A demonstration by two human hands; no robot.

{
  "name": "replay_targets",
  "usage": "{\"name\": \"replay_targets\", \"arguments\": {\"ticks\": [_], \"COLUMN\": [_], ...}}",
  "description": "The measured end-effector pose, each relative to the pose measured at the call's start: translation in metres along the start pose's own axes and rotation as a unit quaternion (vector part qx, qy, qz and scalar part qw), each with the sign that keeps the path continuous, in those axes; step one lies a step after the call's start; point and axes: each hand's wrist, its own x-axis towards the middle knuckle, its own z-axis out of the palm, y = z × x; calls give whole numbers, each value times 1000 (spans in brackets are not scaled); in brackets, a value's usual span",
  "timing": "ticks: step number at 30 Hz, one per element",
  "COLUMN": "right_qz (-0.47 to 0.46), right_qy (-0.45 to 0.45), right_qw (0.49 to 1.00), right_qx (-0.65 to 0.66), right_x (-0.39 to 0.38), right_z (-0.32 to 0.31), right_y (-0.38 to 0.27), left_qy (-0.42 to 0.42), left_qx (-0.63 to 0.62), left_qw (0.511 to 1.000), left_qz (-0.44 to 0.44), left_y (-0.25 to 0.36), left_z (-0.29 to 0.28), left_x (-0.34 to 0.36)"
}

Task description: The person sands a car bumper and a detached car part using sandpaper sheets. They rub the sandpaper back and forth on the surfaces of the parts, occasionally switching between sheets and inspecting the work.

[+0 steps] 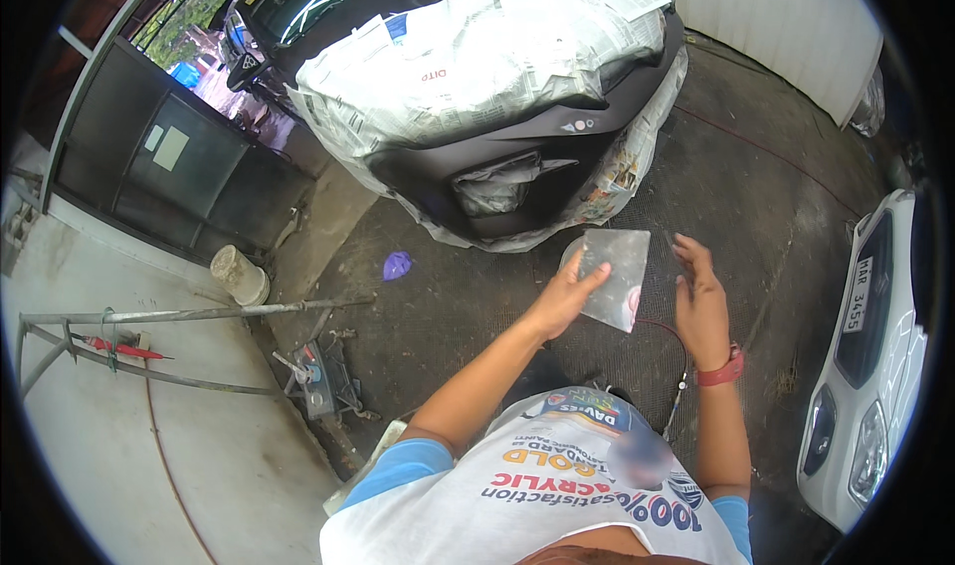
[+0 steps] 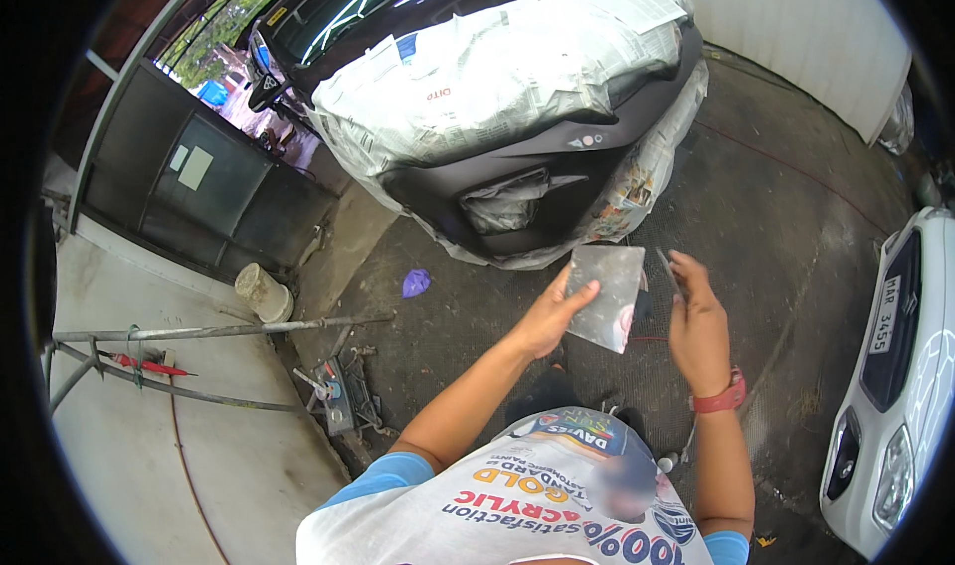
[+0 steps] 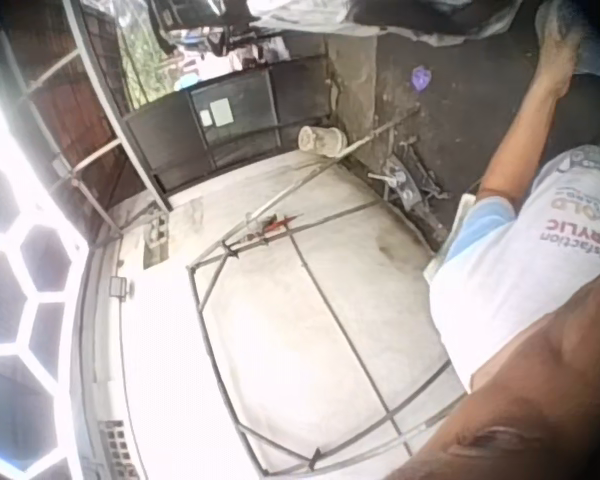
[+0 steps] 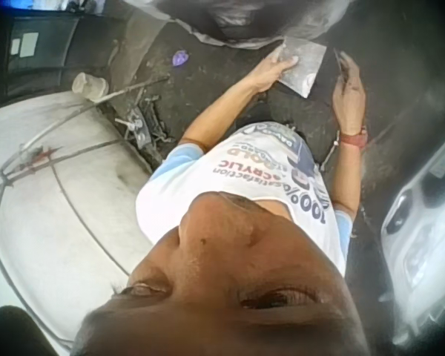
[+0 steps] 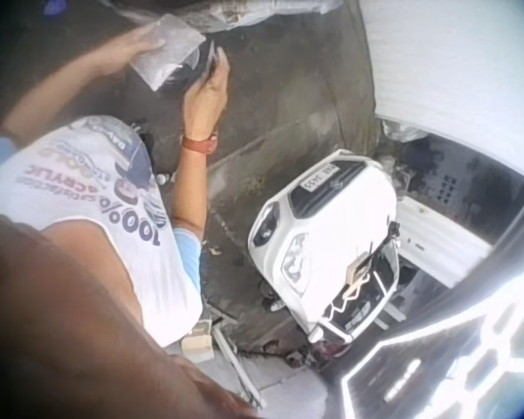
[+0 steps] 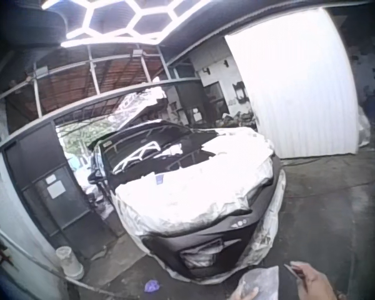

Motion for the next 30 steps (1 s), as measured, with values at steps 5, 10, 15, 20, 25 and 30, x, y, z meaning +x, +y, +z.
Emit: {"name": "replay_targets", "arguments": {"ticks": [5, 10, 15, 20, 25, 30], "right_qz": [-177, -215, -196, -110, -215, -160], "right_qy": [-133, -176, -172, -168, -176, -94], "right_qw": [941, 917, 958, 933, 900, 926], "right_qx": [-257, -285, -117, -300, -336, -330], "right_x": [-31, -27, -29, -3, -14, 4], "right_z": [26, 12, 34, 13, 17, 9], "right_y": [-3, -27, -6, 9, -1, -1], "left_qy": [152, 225, 166, 166, 172, 113], "left_qx": [199, -78, -123, -114, -35, -19], "left_qw": [959, 960, 970, 974, 972, 987], "left_qz": [130, 149, 126, 105, 154, 114], "left_y": [18, -10, 2, -2, 5, 9], "left_z": [12, -20, -3, -8, -7, -6], "left_x": [5, 14, 16, 11, 19, 10]}}
